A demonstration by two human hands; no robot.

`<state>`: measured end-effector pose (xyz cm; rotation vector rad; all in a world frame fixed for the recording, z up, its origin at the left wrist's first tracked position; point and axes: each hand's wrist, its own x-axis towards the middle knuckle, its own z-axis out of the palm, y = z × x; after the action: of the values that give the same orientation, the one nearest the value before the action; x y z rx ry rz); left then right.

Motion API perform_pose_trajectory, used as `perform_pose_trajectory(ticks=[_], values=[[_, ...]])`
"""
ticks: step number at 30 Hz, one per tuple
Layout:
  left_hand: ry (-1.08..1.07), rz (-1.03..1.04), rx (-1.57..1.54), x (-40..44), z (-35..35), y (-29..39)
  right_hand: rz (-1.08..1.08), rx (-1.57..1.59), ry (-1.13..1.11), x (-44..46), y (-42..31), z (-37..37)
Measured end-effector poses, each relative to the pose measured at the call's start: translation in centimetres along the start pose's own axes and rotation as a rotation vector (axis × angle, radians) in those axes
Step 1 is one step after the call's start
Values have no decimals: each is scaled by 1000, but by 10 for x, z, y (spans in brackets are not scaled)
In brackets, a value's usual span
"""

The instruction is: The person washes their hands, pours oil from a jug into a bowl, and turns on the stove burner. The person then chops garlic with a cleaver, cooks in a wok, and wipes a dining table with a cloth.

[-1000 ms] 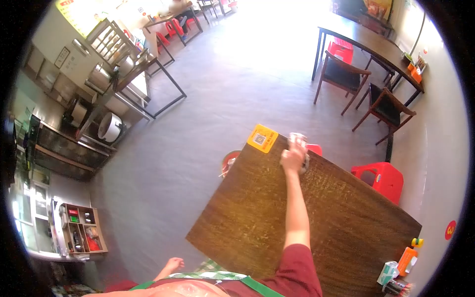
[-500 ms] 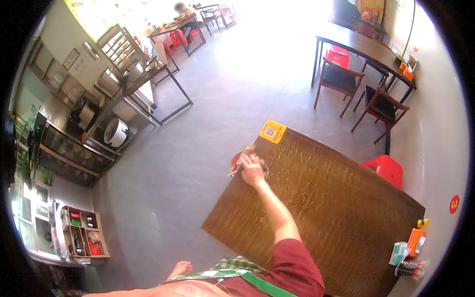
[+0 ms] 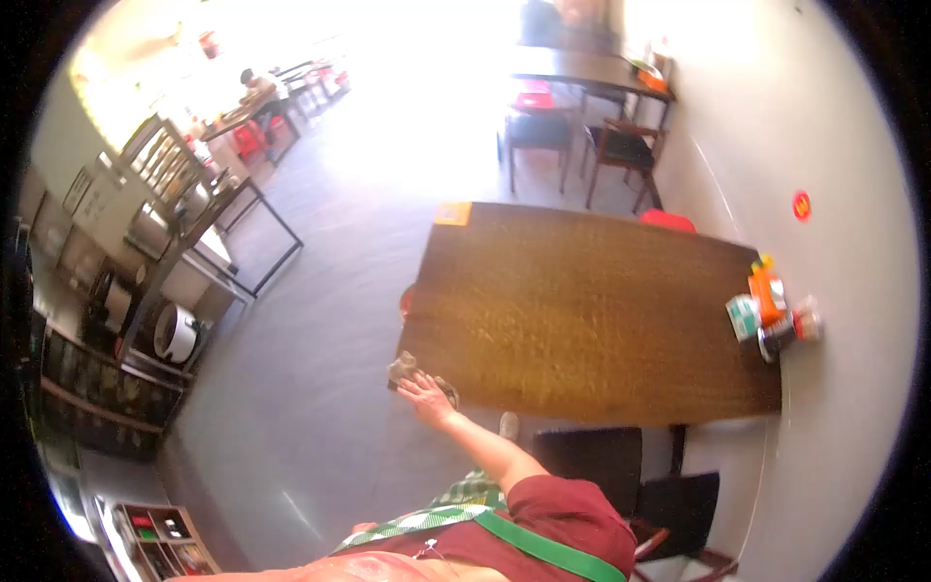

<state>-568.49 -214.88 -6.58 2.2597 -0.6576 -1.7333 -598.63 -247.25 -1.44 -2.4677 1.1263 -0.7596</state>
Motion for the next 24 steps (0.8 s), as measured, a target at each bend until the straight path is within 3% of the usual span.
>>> perform_pose_trajectory(ticks=[1, 3, 5, 7, 9, 12, 14, 15, 17, 20, 23, 24], values=[[35, 96, 506, 17, 0, -20, 5, -15, -9, -13, -2, -1], [-132, 425, 1185, 38, -15, -33, 56, -15, 104, -37, 17, 1], [-154, 723, 1153, 46, -21, -16, 144, -50, 219, -73, 39, -31], [-174, 764, 1324, 64, -25, 12, 304, -115, 253, -117, 63, -84], [-216, 595, 1109, 60, -20, 64, 431, -270, 454, -173, 95, -128], [-169, 283, 506, 46, 4, 140, 681, -354, 580, -270, 152, -203], [-141, 219, 356, 46, 30, 184, 846, -462, 654, -340, 186, -242], [-112, 77, 277, 49, 39, 202, 958, -460, 663, -371, 201, -263], [-129, 40, 304, 55, 53, 225, 1076, -505, 702, -430, 233, -298], [-145, 32, 414, 49, 70, 244, 1090, -647, 769, -504, 283, -344], [-86, -44, 441, 32, 82, 254, 1143, -563, 901, -568, 320, -391], [-92, -67, 445, 33, 74, 251, 1352, -433, 949, -584, 326, -404]])
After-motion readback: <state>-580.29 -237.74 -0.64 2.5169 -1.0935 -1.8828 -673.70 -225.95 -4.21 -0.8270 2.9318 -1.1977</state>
